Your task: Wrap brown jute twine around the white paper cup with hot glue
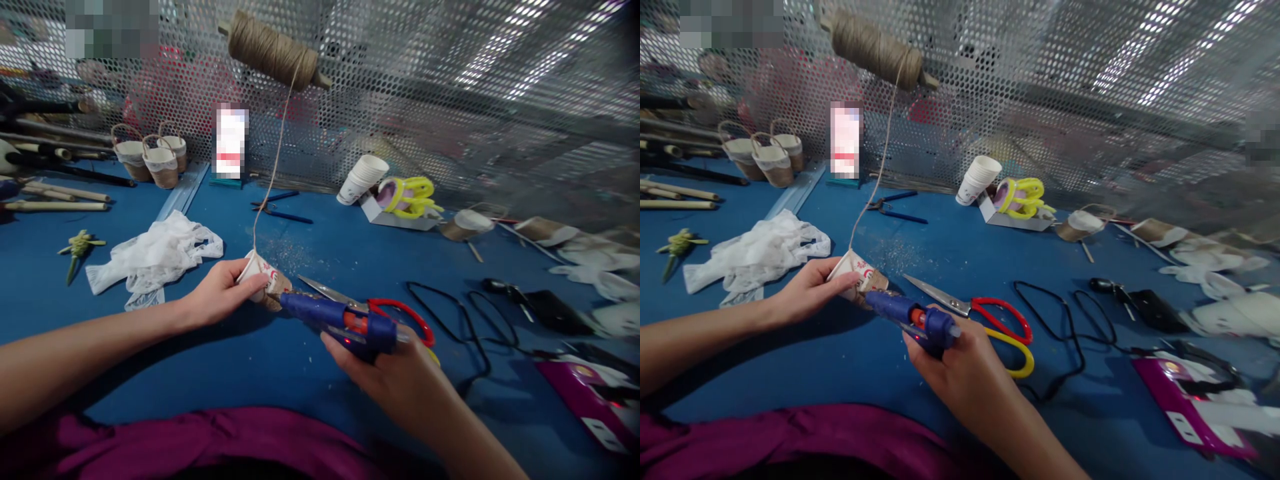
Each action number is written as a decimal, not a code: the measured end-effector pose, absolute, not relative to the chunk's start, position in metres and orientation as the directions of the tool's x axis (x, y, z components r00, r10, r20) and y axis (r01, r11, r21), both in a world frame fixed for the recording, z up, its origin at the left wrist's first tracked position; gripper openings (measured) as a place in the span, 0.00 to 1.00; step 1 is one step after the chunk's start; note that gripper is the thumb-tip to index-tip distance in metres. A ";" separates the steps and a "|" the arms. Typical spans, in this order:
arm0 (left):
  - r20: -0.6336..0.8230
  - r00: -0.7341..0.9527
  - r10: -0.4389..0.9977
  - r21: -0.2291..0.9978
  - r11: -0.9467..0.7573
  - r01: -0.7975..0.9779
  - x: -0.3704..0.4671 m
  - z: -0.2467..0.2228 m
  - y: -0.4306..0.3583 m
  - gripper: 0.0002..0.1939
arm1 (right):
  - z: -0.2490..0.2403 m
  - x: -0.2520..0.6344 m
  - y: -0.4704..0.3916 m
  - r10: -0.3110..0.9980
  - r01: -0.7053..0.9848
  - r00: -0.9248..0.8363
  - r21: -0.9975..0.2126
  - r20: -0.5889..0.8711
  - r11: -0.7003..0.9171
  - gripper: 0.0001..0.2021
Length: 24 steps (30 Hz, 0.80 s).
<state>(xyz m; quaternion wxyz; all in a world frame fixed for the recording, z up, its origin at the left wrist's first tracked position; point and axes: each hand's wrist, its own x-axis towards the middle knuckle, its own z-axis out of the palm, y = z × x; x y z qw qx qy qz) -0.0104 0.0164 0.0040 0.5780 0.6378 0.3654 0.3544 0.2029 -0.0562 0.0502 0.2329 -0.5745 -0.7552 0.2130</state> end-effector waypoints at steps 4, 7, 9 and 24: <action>0.039 0.473 0.880 0.996 -0.075 0.057 -0.010 0.005 0.017 0.14 | 0.058 0.207 -0.052 0.986 0.750 -0.135 -0.660 -0.099 0.036 0.09; 0.047 0.442 0.896 0.989 -0.104 0.106 -0.011 0.004 0.017 0.15 | 0.066 0.217 -0.037 0.971 0.650 -0.065 -0.748 -0.229 -0.133 0.12; 0.060 0.434 0.899 0.981 -0.134 0.141 -0.012 0.003 0.016 0.15 | 0.068 0.225 -0.020 0.984 0.594 -0.048 -0.797 -0.170 -0.109 0.14; 0.121 0.477 0.871 0.956 -0.232 0.181 -0.008 0.002 0.012 0.15 | 0.022 0.228 0.077 0.985 0.802 0.158 -0.591 0.067 -0.089 0.11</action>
